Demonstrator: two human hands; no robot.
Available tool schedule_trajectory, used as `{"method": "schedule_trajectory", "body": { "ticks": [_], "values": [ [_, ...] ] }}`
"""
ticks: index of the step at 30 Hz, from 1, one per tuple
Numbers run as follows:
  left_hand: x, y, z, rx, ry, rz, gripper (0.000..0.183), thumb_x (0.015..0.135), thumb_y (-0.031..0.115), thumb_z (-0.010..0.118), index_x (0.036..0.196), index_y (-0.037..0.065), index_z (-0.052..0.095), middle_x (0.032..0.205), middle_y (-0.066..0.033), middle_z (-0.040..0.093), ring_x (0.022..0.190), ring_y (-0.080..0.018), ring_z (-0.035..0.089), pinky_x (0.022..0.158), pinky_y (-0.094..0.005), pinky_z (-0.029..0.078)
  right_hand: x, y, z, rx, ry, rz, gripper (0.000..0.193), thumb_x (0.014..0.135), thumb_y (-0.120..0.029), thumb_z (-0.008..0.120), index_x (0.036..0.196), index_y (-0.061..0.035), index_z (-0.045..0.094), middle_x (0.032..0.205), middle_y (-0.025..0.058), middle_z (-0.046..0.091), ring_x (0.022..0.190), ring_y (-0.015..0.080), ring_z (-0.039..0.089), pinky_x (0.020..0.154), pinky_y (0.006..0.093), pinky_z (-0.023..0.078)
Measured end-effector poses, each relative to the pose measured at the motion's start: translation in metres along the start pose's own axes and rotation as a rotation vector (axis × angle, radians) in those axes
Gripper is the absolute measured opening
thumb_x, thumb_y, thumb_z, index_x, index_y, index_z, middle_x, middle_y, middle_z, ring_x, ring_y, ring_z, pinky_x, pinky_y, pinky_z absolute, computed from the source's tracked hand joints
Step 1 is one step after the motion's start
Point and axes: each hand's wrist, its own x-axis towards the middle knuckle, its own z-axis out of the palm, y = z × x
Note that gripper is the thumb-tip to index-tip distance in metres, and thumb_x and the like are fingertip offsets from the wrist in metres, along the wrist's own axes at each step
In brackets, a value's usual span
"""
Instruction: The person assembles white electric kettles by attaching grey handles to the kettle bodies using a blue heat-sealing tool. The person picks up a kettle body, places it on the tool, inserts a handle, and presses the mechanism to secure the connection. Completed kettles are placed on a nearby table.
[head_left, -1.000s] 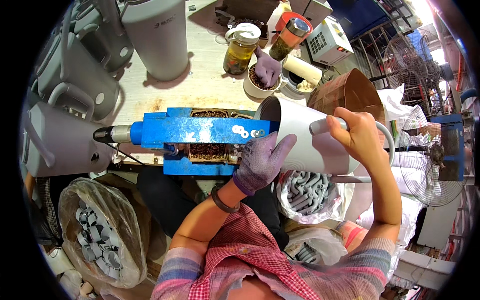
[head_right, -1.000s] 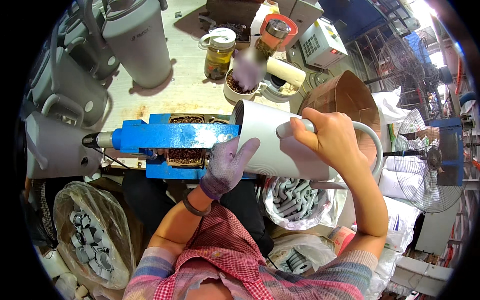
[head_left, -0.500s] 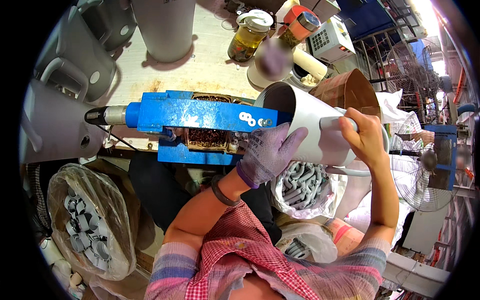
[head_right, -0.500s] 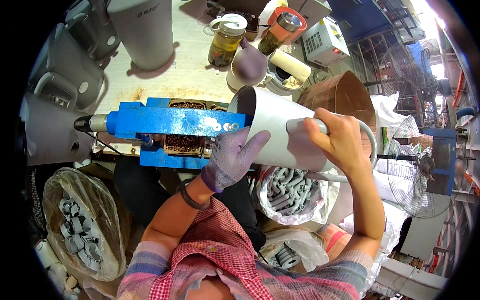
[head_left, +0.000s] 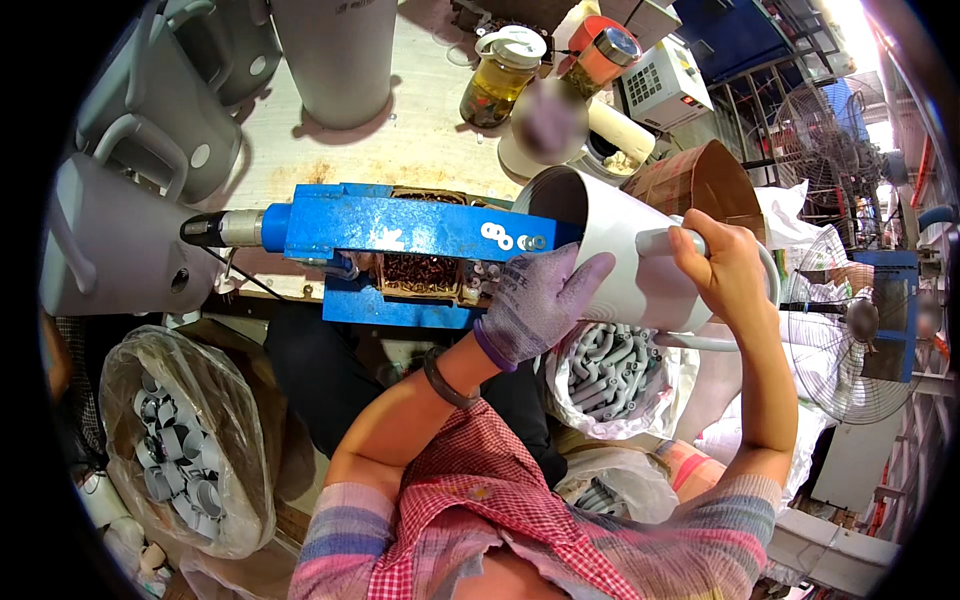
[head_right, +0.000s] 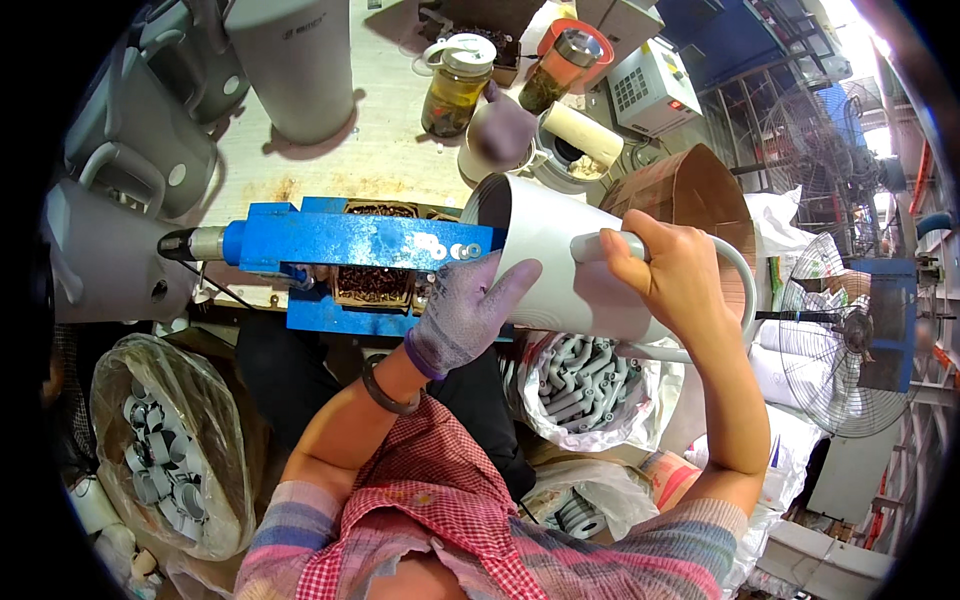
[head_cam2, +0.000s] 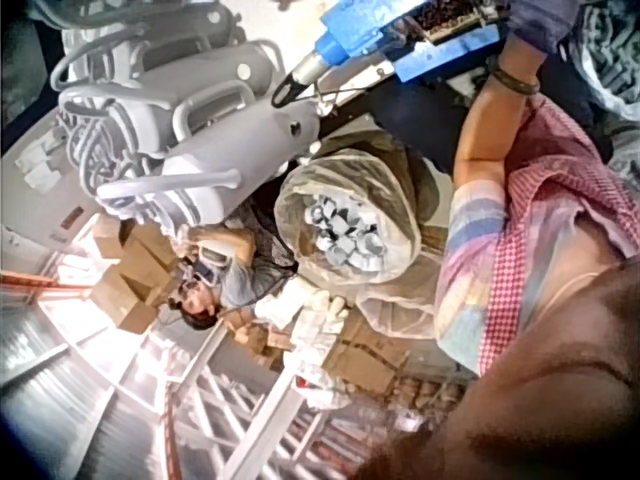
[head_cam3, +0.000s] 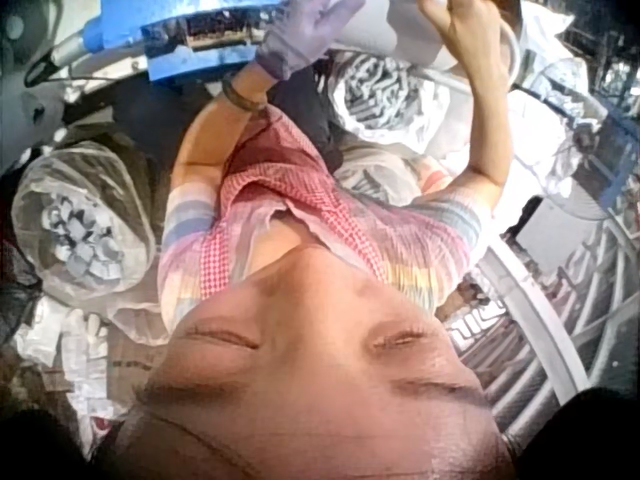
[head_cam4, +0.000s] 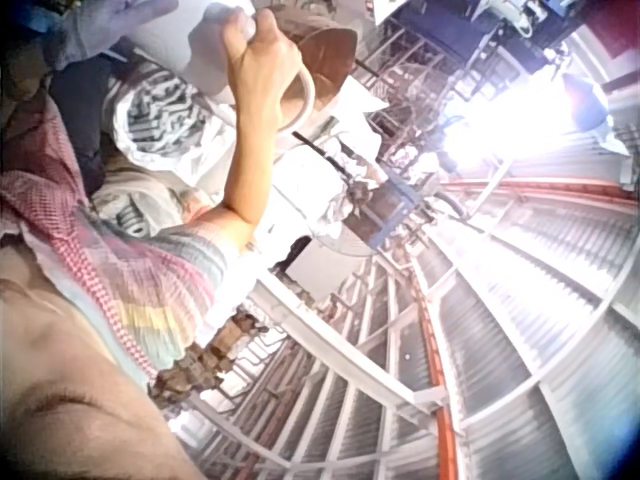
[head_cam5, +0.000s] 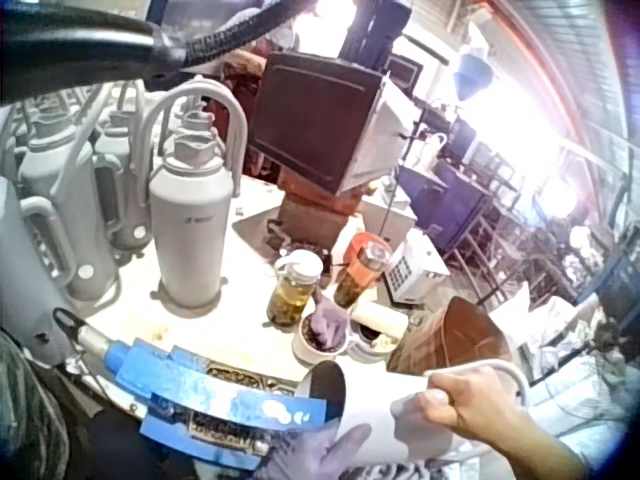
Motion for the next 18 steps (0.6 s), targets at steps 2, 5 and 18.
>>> {"method": "schedule_trajectory", "body": {
  "ticks": [2,5,18],
  "values": [
    [-0.001,0.001,-0.002,0.053,-0.042,-0.067,0.036,0.102,0.031,0.055,0.107,-0.003,0.066,0.088,-0.0169,0.072,0.080,-0.0227,0.070,0.072,-0.0346,0.054,-0.001,-0.002,0.000,-0.018,0.001,-0.002,0.045,0.092,-0.044,0.062,0.075,-0.0029,0.060,0.056,0.0192,0.053,0.052,0.0379,0.054,0.052,0.0443,0.043],
    [-0.002,0.000,-0.001,0.069,-0.048,-0.084,0.038,0.103,0.032,0.055,0.113,-0.003,0.066,0.091,-0.0140,0.074,0.082,-0.0155,0.070,0.075,-0.0316,0.054,-0.002,-0.002,0.000,-0.048,0.013,-0.027,0.046,0.092,-0.045,0.060,0.074,-0.0031,0.059,0.056,0.0188,0.054,0.053,0.0389,0.055,0.053,0.0453,0.043],
    [-0.062,0.032,-0.006,0.137,0.048,0.283,0.054,0.094,0.016,0.063,0.141,-0.001,0.045,0.131,-0.0141,0.058,0.117,-0.0220,0.060,0.098,-0.0329,0.050,-0.077,0.056,-0.012,0.166,0.126,0.384,0.053,0.099,-0.047,0.044,0.087,-0.0068,0.076,0.071,0.0194,0.066,0.071,0.0345,0.063,0.073,0.0424,0.048]
  ]
}}
